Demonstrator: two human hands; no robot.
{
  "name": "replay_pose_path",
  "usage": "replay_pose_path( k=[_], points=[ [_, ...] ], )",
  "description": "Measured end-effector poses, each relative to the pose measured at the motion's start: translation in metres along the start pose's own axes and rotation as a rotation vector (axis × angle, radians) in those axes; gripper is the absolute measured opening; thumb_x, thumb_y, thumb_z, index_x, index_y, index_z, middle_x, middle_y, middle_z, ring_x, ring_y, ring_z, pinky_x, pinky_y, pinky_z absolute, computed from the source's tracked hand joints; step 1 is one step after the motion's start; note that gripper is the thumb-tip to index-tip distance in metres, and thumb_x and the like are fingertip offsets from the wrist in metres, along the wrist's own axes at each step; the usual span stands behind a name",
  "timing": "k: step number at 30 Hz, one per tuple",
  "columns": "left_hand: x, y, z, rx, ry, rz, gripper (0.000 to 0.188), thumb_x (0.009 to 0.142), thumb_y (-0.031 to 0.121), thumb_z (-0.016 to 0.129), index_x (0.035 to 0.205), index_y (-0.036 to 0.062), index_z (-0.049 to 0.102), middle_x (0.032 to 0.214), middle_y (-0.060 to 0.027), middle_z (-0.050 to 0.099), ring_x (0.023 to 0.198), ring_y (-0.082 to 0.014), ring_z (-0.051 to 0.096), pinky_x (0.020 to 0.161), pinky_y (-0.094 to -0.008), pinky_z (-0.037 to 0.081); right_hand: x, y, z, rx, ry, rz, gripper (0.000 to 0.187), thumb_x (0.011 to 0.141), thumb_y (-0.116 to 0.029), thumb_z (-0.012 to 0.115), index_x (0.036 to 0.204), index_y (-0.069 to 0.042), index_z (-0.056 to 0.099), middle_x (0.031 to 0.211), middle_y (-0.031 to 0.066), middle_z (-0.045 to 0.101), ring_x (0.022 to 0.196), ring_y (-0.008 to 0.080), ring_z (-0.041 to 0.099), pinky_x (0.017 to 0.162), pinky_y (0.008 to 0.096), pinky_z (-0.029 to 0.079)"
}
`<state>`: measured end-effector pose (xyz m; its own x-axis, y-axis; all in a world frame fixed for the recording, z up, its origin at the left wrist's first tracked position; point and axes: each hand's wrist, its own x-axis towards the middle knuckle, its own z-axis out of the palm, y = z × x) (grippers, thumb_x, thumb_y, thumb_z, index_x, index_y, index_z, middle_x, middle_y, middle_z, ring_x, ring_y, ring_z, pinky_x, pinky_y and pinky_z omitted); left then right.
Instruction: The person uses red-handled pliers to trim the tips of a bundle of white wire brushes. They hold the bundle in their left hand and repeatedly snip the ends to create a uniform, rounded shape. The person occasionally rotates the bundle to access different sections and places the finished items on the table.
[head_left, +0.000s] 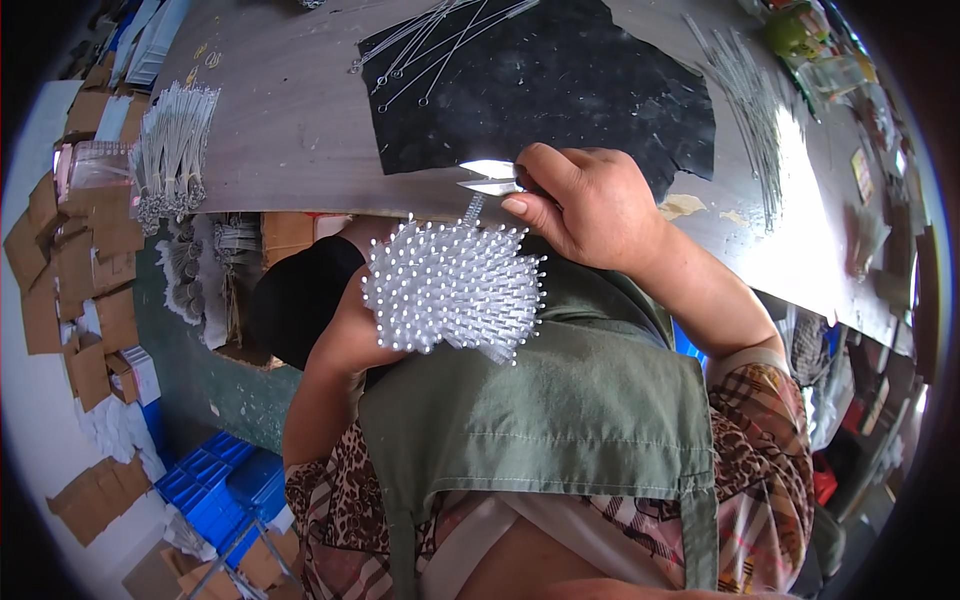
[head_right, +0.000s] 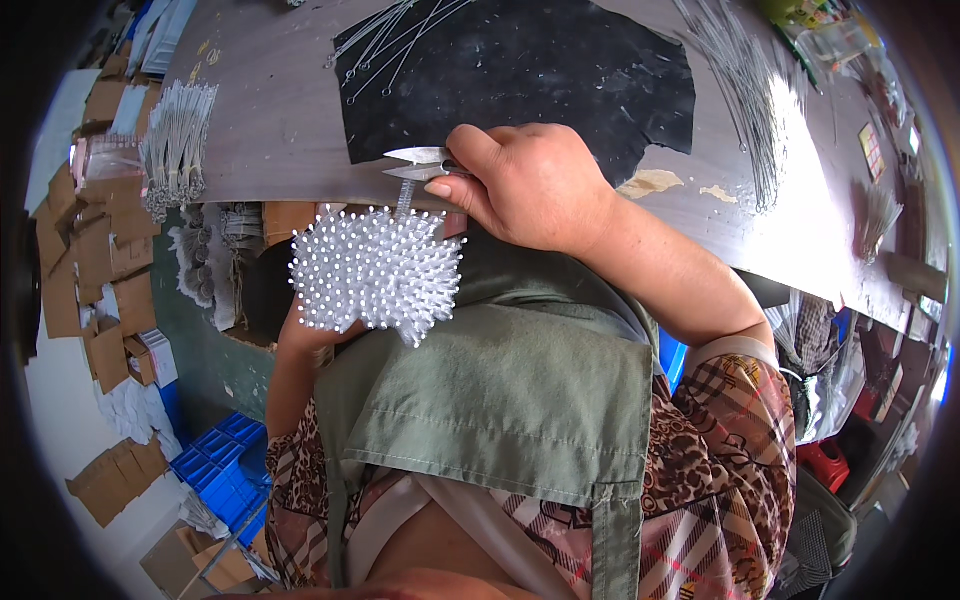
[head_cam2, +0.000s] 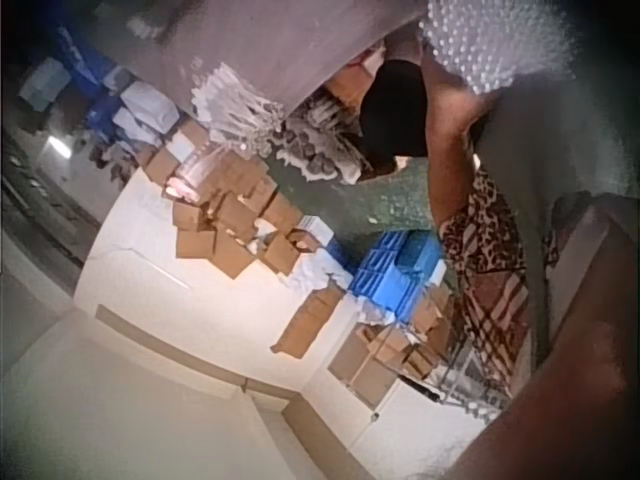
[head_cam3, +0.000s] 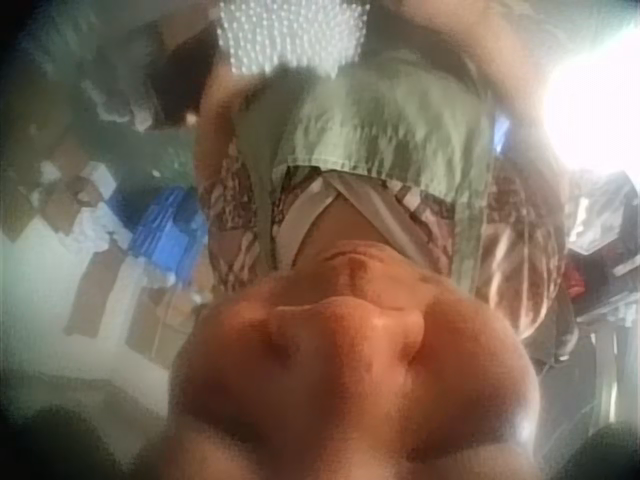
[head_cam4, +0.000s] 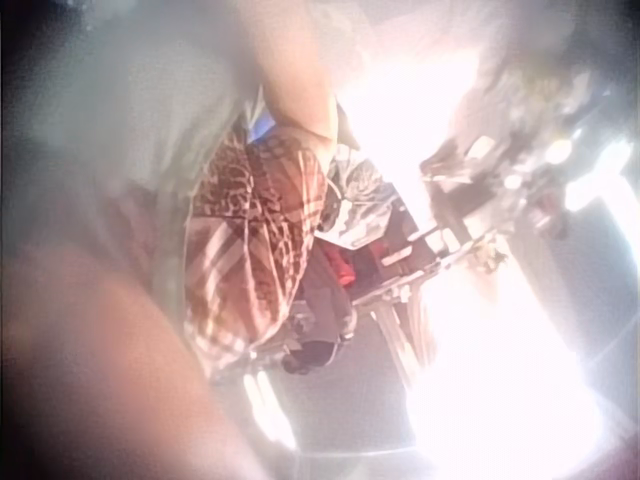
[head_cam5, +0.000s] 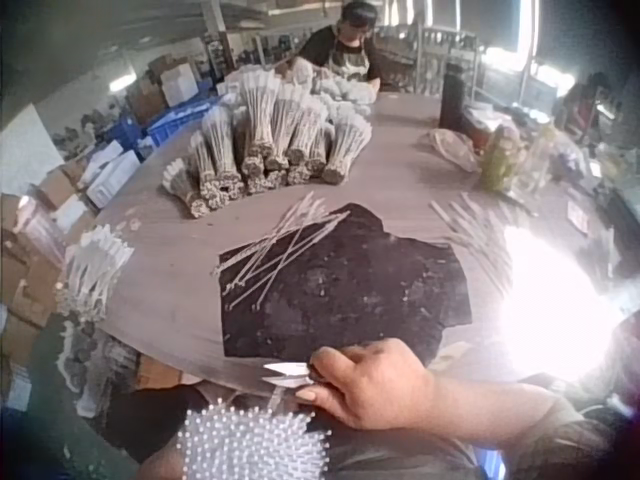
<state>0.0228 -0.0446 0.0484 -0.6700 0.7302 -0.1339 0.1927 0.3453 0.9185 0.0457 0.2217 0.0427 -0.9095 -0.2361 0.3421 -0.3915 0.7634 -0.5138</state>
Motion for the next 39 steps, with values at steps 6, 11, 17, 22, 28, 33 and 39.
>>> replay_pose_path(
  k=[6,11,17,22,28,33,39],
  points=[
    [0.001,0.002,-0.001,0.106,-0.011,-0.016,0.044,0.07,0.008,0.074,0.111,-0.0003,0.059,0.107,-0.0098,0.065,0.098,-0.0166,0.062,0.087,-0.0303,0.048,0.003,0.001,-0.006,-0.037,-0.058,-0.012,0.029,0.088,-0.034,0.056,0.084,-0.005,0.053,0.064,0.013,0.056,0.058,0.0338,0.057,0.052,0.0406,0.045],
    [0.006,0.018,-0.001,0.068,0.036,-0.06,0.044,0.071,0.01,0.074,0.112,0.0001,0.059,0.105,-0.0108,0.065,0.096,-0.018,0.063,0.085,-0.031,0.048,0.008,0.014,-0.014,0.0,-0.053,0.042,0.033,0.089,-0.038,0.054,0.079,-0.006,0.053,0.06,0.0133,0.057,0.06,0.0348,0.059,0.052,0.0438,0.045],
    [0.013,0.037,0.001,0.525,0.172,-0.005,0.062,0.06,0.01,0.072,0.12,0.0138,0.059,0.092,-0.0117,0.058,0.085,-0.0319,0.058,0.078,-0.0382,0.047,0.013,0.009,-0.034,-0.104,-0.14,0.056,0.033,0.089,-0.038,0.053,0.083,-0.005,0.053,0.062,0.014,0.057,0.061,0.036,0.059,0.053,0.0443,0.045],
    [0.011,0.043,0.001,0.804,0.217,0.057,0.058,0.064,0.003,0.067,0.12,0.0135,0.059,0.096,-0.0096,0.057,0.087,-0.0292,0.058,0.078,-0.0387,0.047,0.006,-0.004,-0.03,-0.243,-0.217,0.062,0.028,0.088,-0.033,0.055,0.088,-0.005,0.054,0.063,0.0119,0.058,0.058,0.0335,0.059,0.05,0.0414,0.045],
    [0.01,0.041,0.003,0.907,0.242,0.114,0.056,0.065,-0.003,0.062,0.119,0.0129,0.059,0.095,-0.009,0.055,0.086,-0.0283,0.057,0.077,-0.0382,0.047,0.007,-0.002,-0.024,-0.296,-0.159,0.013,0.034,0.088,-0.038,0.054,0.077,-0.006,0.053,0.056,0.0101,0.058,0.053,0.0277,0.061,0.044,0.0372,0.046],
    [0.011,0.042,0.003,0.921,0.228,0.127,0.056,0.065,-0.003,0.061,0.119,0.0124,0.059,0.094,-0.0092,0.055,0.085,-0.0286,0.057,0.076,-0.0381,0.047,0.009,-0.002,-0.023,-0.292,-0.156,0.024,0.034,0.088,-0.037,0.054,0.077,-0.006,0.054,0.057,0.0105,0.059,0.053,0.028,0.061,0.045,0.0371,0.047],
    [0.012,0.041,0.004,0.964,0.235,0.15,0.054,0.067,-0.001,0.06,0.119,0.0125,0.059,0.093,-0.0088,0.055,0.084,-0.0277,0.057,0.075,-0.0377,0.047,0.01,0.0,-0.023,-0.267,-0.197,0.051,0.035,0.088,-0.038,0.053,0.076,-0.005,0.055,0.057,0.012,0.059,0.054,0.0298,0.061,0.045,0.0386,0.047]
  ],
)
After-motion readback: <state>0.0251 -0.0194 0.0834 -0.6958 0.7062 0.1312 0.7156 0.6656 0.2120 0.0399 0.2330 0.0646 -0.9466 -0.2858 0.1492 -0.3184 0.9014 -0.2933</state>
